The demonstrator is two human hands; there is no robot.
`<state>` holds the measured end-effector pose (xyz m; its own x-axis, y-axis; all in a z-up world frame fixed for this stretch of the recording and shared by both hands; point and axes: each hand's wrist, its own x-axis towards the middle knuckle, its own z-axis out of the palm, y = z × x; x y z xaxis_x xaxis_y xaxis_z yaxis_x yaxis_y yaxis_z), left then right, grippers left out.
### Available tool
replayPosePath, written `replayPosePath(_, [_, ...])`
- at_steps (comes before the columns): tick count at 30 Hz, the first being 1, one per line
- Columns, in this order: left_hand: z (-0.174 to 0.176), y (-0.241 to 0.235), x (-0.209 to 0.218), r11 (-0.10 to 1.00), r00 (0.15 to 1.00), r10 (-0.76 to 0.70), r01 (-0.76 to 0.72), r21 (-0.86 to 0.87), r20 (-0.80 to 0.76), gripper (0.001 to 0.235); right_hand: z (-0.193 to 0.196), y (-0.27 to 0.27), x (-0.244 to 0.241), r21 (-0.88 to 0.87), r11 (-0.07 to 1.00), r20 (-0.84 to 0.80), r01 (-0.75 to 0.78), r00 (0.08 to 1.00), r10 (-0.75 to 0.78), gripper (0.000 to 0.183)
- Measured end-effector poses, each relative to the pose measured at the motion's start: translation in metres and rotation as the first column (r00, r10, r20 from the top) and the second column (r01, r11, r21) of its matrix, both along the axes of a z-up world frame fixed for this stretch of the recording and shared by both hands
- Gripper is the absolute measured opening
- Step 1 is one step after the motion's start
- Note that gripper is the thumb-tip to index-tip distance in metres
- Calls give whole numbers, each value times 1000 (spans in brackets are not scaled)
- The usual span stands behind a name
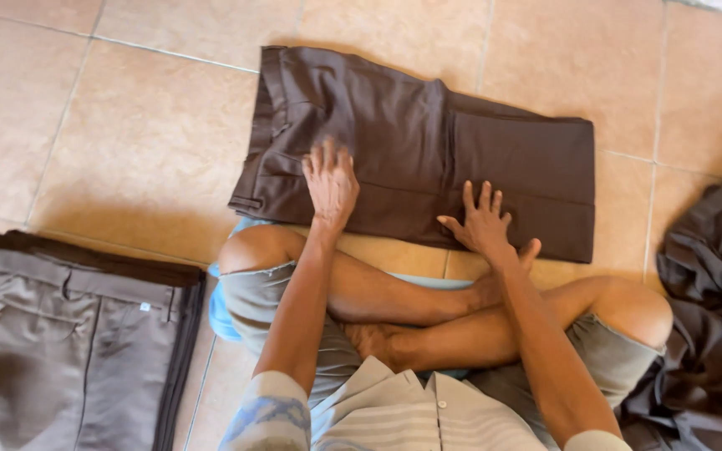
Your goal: Folding brown trousers into neat rectangles while sitting on a low stool.
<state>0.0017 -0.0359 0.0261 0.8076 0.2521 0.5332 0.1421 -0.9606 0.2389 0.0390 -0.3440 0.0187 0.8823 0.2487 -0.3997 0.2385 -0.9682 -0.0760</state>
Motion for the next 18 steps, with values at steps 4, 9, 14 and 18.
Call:
replayPosePath(4, [-100,58,39,953,798,174,-284,-105,-577,47,-4,1,0,-31,999,4,-11,1000,11,98])
replayPosePath(9, [-56,98,49,852,849,466,-507,-131,-249,15,-6,-1,-2,-77,996,39,-41,998,45,98])
replayPosePath(14, [-78,110,54,656,719,547,-686,-314,-429,34,-15,-1,6,-83,997,-43,2,999,-5,101])
replayPosePath(18, [-124,124,63,629,751,476,-654,-420,-457,22,-18,-1,6,-110,994,-47,-4,999,-2,101])
